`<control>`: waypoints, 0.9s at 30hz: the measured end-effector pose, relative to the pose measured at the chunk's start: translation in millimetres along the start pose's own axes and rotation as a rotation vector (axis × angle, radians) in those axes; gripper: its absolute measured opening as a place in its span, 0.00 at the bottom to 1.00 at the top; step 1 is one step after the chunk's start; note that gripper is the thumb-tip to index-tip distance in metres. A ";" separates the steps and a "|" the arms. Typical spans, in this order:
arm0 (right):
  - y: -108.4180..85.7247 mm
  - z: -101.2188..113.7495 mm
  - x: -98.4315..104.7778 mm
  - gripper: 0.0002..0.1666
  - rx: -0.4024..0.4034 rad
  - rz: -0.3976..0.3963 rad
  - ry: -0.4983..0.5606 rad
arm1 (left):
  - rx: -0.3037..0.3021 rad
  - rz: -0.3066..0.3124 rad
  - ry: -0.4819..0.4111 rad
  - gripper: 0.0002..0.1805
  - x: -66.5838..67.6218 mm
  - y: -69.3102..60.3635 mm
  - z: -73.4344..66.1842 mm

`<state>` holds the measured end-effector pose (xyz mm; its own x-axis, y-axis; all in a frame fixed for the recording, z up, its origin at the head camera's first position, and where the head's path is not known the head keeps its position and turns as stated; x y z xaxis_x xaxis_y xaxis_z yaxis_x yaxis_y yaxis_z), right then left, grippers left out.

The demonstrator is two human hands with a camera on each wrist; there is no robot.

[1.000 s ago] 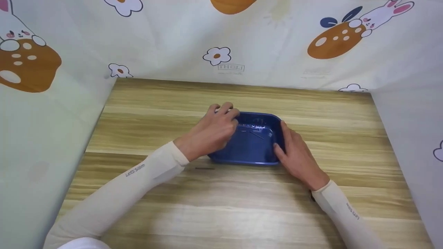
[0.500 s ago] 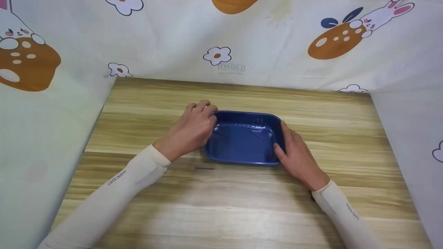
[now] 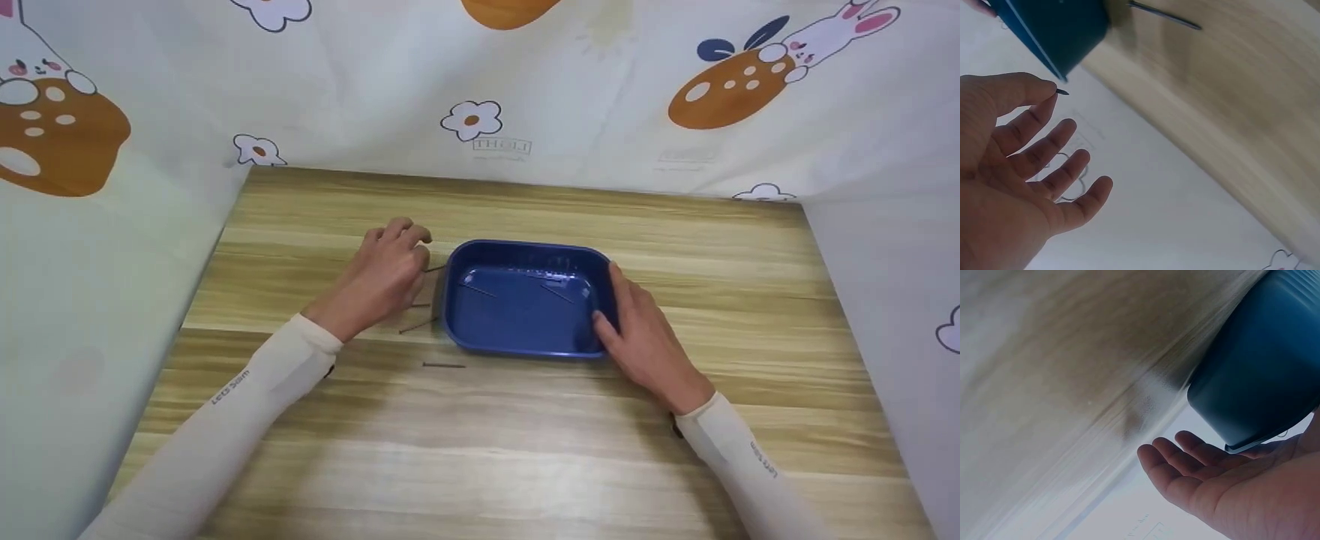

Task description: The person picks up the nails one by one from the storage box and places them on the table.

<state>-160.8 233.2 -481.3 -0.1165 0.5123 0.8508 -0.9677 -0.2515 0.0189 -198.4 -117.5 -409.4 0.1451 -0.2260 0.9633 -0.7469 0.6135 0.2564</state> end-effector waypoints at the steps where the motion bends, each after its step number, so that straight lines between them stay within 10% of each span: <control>1: -0.1 -0.2 0.1 0.48 -0.001 0.001 0.000 | 0.009 0.002 -0.009 0.07 -2.4 -0.7 3.8; 27: -1.5 -1.0 -0.8 0.48 -0.014 0.008 0.005 | 0.128 0.110 -0.002 0.08 -49.3 -4.5 38.7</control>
<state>-159.5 234.0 -482.5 -0.1254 0.5145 0.8483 -0.9698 -0.2438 0.0045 -227.2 -138.4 -461.1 0.0562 -0.1641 0.9848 -0.8350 0.5330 0.1365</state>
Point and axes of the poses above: each hand's wrist, its own y-axis towards the middle knuckle, its own x-axis out of the back of the hand, z = x × y, the point moved 6 cm from there along y, towards the middle knuckle, and after that the axes turned 1 degree about z, right-handed, at the moved point
